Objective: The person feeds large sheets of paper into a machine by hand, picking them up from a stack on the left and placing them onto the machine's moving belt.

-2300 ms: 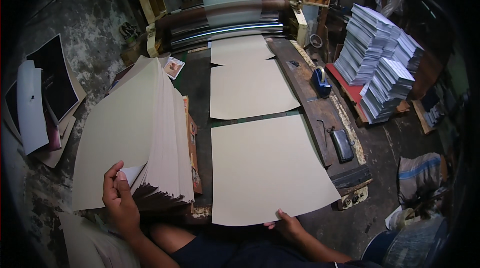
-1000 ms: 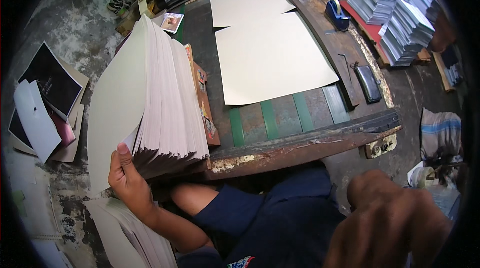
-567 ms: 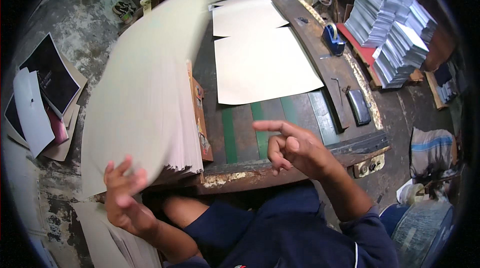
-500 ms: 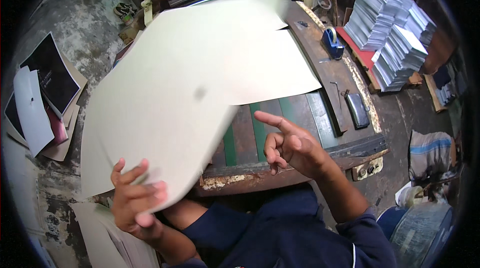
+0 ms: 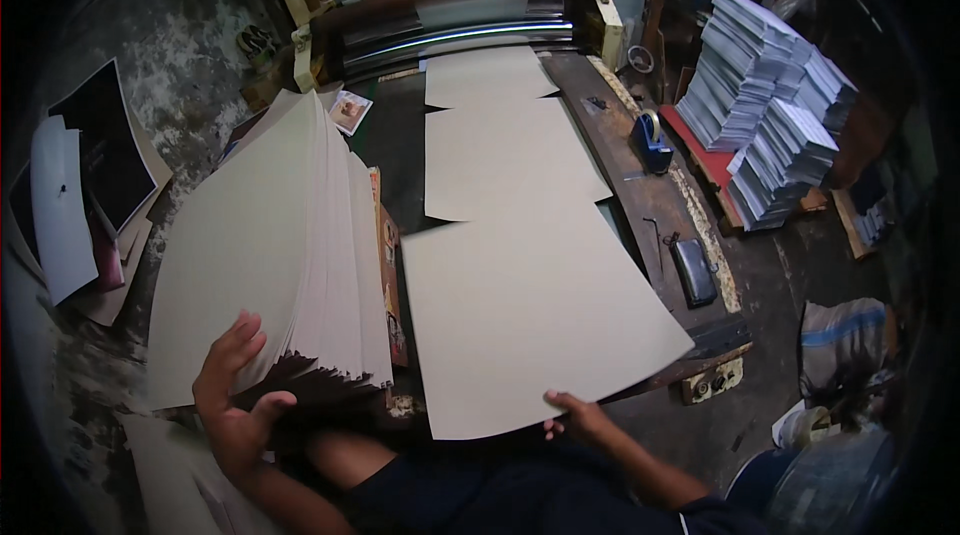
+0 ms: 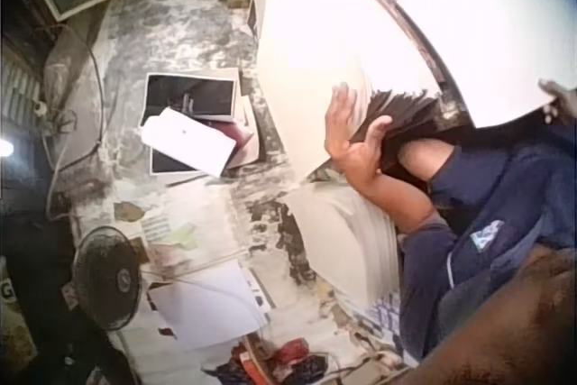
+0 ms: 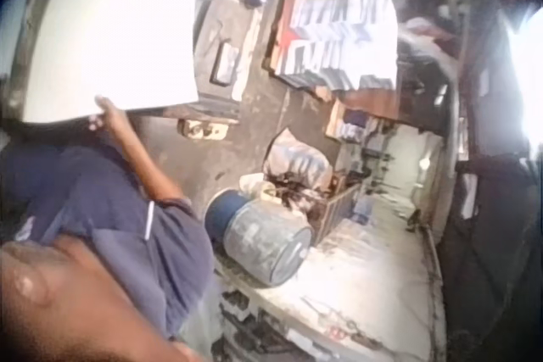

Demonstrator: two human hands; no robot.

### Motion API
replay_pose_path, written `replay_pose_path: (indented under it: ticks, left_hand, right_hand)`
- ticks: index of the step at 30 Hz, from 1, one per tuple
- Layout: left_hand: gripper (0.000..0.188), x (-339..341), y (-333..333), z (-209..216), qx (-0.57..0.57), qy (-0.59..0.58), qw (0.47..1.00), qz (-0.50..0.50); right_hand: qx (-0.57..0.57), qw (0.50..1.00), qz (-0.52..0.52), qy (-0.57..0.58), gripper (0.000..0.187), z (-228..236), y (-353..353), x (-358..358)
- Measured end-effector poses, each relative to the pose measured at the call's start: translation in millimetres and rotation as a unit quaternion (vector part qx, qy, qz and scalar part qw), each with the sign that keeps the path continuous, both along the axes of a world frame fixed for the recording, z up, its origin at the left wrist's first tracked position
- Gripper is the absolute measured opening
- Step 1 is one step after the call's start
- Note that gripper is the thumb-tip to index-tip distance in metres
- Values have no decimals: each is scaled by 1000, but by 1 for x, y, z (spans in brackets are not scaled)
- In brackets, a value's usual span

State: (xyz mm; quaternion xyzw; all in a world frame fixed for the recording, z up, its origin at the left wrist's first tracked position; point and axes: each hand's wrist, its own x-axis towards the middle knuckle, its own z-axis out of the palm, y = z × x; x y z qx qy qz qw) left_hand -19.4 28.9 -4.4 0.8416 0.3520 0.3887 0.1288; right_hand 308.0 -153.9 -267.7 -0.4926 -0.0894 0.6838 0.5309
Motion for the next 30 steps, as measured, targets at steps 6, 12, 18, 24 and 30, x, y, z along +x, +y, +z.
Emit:
replay_pose_path:
  ticks: [6,12,18,24,30]
  left_hand:
    - [54,-12,14,-12,-176,-108,978,11]
    - [49,-16,19,-6,-259,-141,955,-16]
    - [45,-18,20,-2,-285,-150,946,-27]
    - [46,-23,24,1,-360,-180,915,-34]
    - [30,-39,35,-16,-269,-359,894,17]
  right_hand:
    - [-14,1000,20,17,41,-24,-18,-22]
    - [-28,997,5,68,45,-19,17,-4]
    - [10,996,-38,77,42,-16,64,15]
    - [61,988,-139,32,34,-25,92,21]
    - [48,976,-210,-10,34,-20,99,11]
